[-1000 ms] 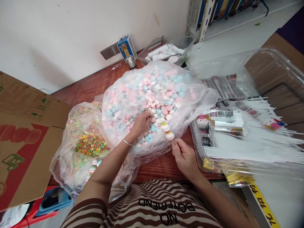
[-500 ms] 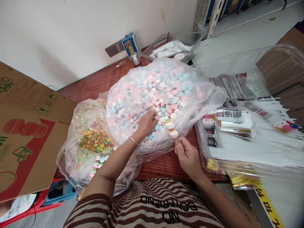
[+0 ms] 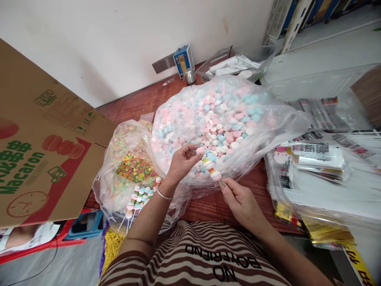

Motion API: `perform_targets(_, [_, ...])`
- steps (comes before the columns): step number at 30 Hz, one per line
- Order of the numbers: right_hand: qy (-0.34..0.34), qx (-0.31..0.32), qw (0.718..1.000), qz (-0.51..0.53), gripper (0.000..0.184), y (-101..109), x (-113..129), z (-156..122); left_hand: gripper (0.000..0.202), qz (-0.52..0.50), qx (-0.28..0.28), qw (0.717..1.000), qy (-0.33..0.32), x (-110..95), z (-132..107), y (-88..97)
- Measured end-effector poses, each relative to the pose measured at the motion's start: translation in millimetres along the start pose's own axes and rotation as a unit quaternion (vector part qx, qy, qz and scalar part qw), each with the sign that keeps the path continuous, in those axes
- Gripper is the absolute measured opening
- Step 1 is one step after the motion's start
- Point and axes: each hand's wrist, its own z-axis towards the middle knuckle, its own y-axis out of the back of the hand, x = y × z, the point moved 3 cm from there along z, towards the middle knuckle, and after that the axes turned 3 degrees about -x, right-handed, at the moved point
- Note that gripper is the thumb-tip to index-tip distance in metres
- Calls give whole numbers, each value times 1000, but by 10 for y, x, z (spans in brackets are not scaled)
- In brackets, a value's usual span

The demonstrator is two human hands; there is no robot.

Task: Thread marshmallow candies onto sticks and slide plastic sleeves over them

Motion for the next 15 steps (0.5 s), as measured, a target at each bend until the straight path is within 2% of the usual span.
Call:
perform_targets(8, [-41, 12, 999, 30, 32, -17, 44, -52, 38, 34, 0, 997, -67, -30, -146, 26])
perform_targets(15, [-59, 12, 997, 39, 33, -43, 3, -90, 23, 84, 2, 990, -110, -80, -228, -12])
